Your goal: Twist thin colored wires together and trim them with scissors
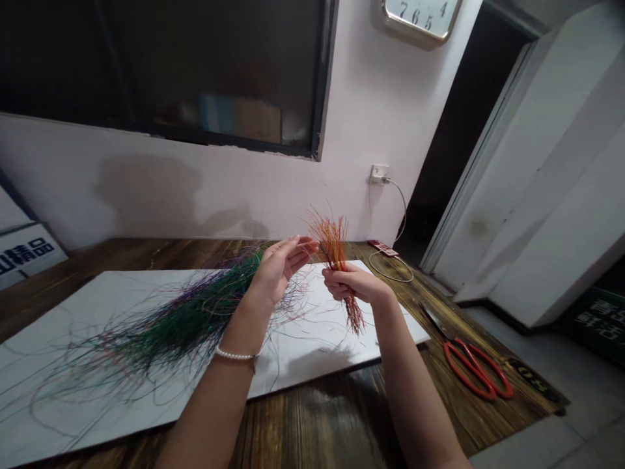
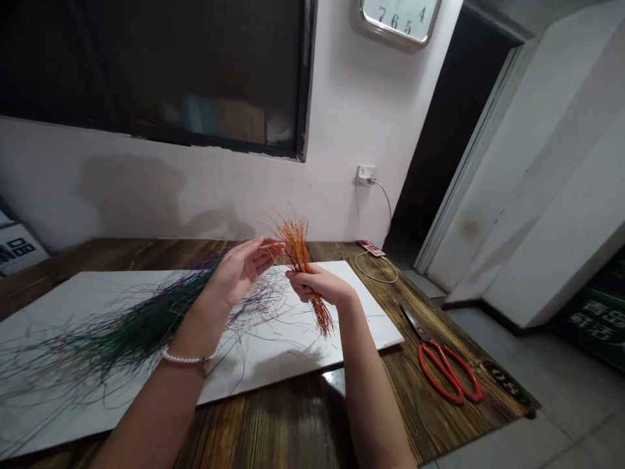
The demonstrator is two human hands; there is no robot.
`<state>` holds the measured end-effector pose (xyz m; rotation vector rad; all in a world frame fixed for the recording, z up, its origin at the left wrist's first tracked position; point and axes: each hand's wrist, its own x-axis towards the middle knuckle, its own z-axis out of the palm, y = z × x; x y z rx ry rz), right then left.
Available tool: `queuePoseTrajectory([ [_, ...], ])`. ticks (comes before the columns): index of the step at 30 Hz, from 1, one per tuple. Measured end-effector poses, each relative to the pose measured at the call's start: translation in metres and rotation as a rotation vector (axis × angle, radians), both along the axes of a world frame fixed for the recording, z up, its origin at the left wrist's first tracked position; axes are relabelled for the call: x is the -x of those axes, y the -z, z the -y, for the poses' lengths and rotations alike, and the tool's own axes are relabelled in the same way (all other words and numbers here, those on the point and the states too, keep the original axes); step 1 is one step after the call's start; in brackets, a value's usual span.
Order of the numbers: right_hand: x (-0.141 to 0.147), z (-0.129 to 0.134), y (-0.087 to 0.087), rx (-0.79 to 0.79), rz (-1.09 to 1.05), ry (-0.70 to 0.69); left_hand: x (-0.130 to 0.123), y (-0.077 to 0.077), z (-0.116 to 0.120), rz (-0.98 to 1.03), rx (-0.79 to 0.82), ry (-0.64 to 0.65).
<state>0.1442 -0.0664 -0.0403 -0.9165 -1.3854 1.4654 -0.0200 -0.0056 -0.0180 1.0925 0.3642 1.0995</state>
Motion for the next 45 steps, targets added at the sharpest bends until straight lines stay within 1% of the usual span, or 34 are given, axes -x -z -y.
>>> queuePoseTrajectory([
  [2,-0.001,-0.002,0.001,-0.020,-0.018,0.042,0.002,-0.002,0.001,0.000,0.017,-0.055],
  [5,-0.002,-0.007,0.003,-0.095,-0.077,0.164,0.004,-0.004,0.001,-0.005,0.053,-0.105],
  [10,-0.006,-0.022,0.013,-0.234,-0.155,0.394,0.006,-0.005,-0.001,-0.001,0.066,-0.087],
  [13,-0.011,-0.029,0.023,-0.281,-0.146,0.490,0.007,-0.004,-0.003,-0.003,0.047,-0.071],
  [15,-0.014,-0.032,0.031,-0.302,-0.107,0.530,0.008,-0.003,-0.004,-0.018,0.044,-0.076],
  [19,-0.019,-0.032,0.042,-0.318,0.010,0.551,0.010,-0.003,-0.004,-0.058,0.034,-0.095],
  [22,-0.022,-0.031,0.043,-0.326,0.056,0.537,0.011,-0.004,-0.004,-0.066,0.033,-0.102],
  [28,-0.022,-0.029,0.036,-0.341,0.043,0.522,0.013,-0.004,-0.004,-0.066,0.041,-0.096],
  [34,-0.012,-0.033,0.030,-0.358,-0.087,0.593,0.014,-0.004,-0.005,-0.055,0.055,-0.091],
  [37,-0.008,-0.031,0.024,-0.362,-0.144,0.622,0.014,-0.003,-0.006,-0.051,0.053,-0.091],
  [42,-0.011,-0.021,0.010,-0.412,-0.193,0.681,0.015,-0.002,-0.008,-0.055,0.041,-0.096],
  [45,-0.015,-0.019,0.011,-0.403,-0.174,0.670,0.014,-0.002,-0.008,-0.051,0.042,-0.092],
])
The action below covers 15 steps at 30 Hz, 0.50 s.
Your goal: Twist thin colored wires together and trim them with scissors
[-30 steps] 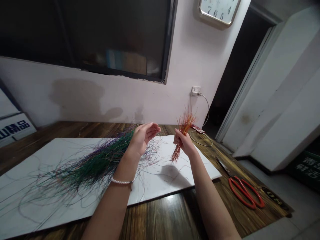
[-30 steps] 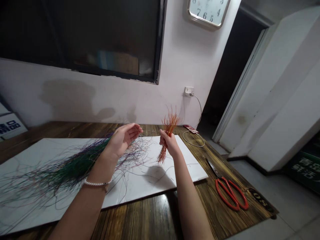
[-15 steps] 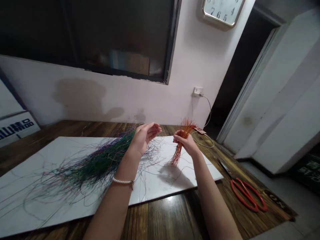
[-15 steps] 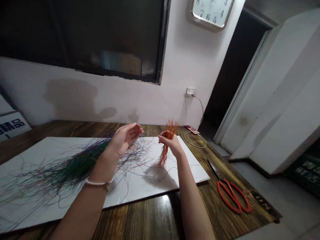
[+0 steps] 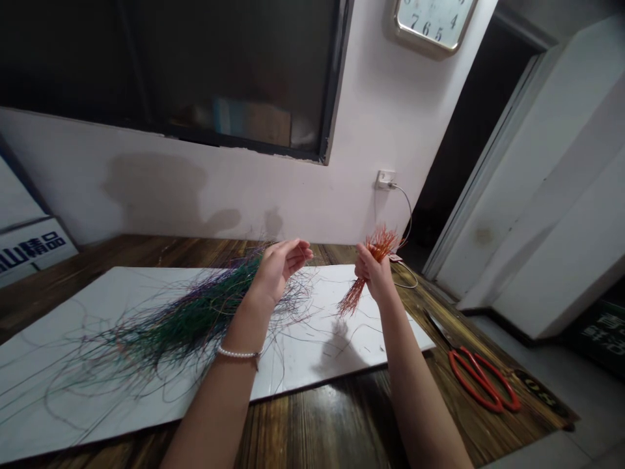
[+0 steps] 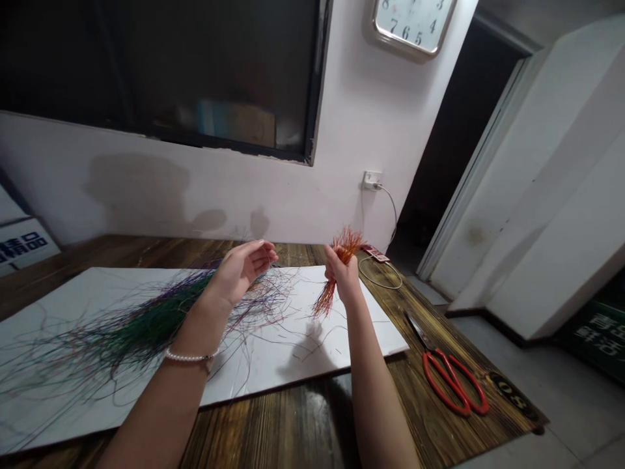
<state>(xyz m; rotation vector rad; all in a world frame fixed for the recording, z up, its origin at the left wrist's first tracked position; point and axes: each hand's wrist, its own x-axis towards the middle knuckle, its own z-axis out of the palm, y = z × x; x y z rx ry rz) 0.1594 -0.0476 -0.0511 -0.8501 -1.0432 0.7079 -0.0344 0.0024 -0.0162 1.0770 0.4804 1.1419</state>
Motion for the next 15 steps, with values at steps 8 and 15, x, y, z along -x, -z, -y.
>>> queuePoseTrajectory([
  [8,-0.005,-0.012,0.022,0.087,0.079,-0.044,-0.002,-0.001,0.000,-0.010,0.015,-0.014],
  [15,-0.008,-0.011,0.021,0.080,0.088,-0.076,-0.002,-0.002,0.000,-0.008,0.018,-0.018],
])
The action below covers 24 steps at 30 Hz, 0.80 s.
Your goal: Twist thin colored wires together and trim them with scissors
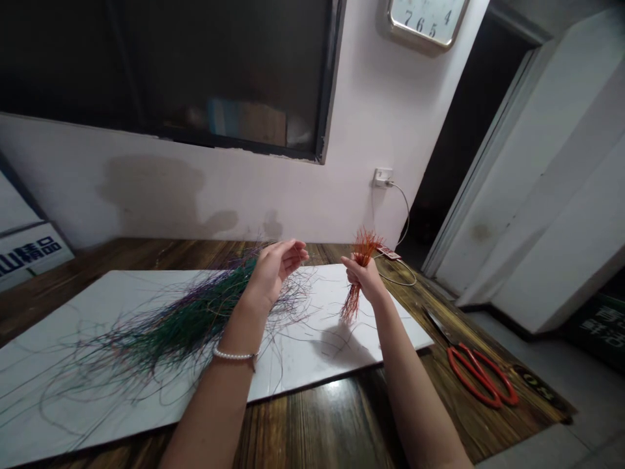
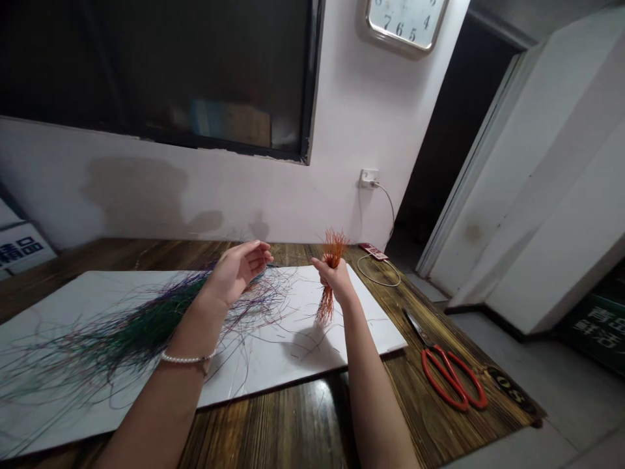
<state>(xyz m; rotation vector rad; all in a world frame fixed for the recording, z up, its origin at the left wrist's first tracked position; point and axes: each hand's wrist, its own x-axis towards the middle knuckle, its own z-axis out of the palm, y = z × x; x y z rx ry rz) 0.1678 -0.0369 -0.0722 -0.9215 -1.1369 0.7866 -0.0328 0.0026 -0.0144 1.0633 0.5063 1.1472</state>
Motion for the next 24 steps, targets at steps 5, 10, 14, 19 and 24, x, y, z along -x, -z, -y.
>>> queuePoseTrajectory([
  [5,0.000,0.005,-0.008,-0.046,-0.010,0.018,0.000,-0.001,0.001,-0.006,0.002,-0.002],
  [10,0.000,0.002,-0.004,-0.016,0.017,0.028,0.000,-0.002,0.002,-0.013,0.018,-0.014],
  [14,-0.001,-0.004,0.005,0.039,0.044,0.016,0.001,-0.001,0.001,-0.009,0.002,-0.007],
  [19,-0.001,-0.006,0.011,0.078,0.061,0.010,0.001,0.000,0.001,-0.006,-0.010,-0.007],
  [24,0.001,-0.007,0.012,0.098,0.044,0.023,0.001,0.001,0.000,-0.015,-0.013,-0.015],
])
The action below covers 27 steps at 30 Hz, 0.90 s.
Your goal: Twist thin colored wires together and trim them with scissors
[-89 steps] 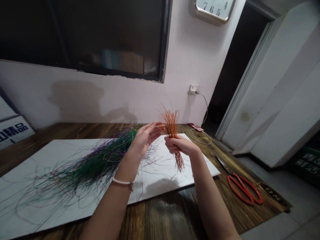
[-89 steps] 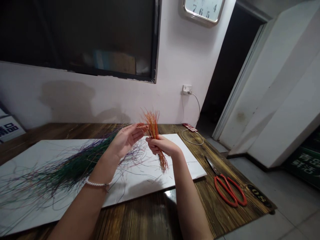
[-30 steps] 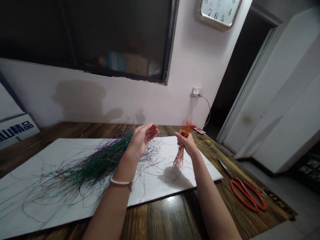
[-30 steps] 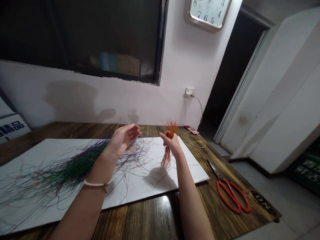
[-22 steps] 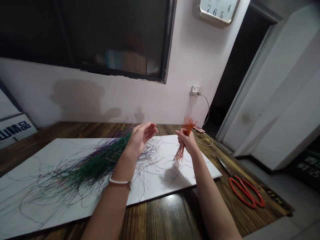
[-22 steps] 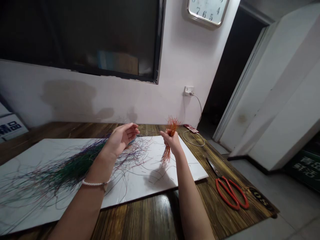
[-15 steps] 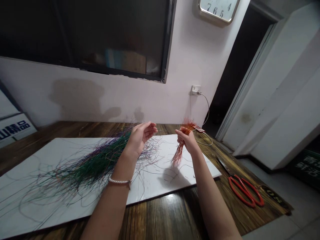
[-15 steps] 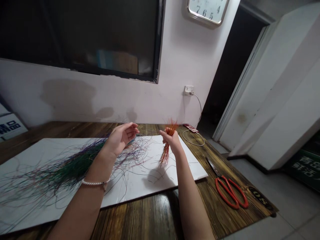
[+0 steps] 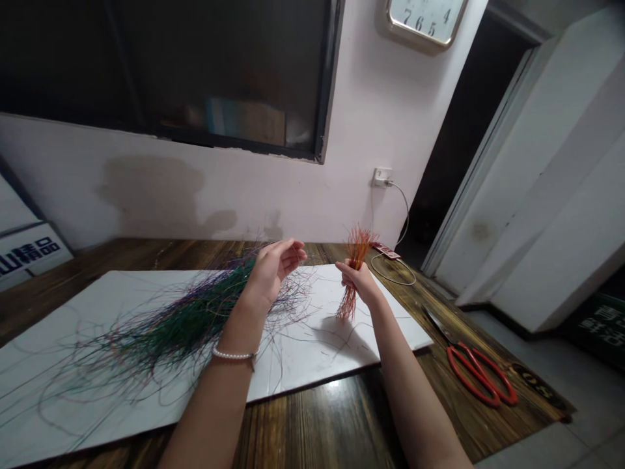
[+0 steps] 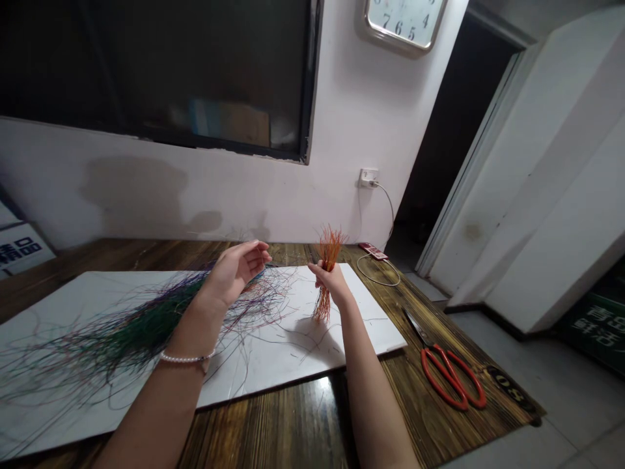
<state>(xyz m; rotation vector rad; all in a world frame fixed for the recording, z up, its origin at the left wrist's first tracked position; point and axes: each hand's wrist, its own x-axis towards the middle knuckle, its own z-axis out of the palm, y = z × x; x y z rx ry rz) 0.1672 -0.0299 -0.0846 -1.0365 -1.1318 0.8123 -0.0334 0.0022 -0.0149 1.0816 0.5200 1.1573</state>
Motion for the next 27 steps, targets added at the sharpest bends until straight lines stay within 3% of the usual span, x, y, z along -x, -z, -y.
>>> queuePoseTrajectory([
  [10,0.001,0.001,-0.007,-0.058,-0.029,0.019,0.000,-0.001,-0.001,-0.005,0.011,-0.014],
  [27,-0.009,-0.007,0.014,0.058,0.221,-0.023,-0.003,0.006,-0.004,-0.057,0.026,-0.008],
])
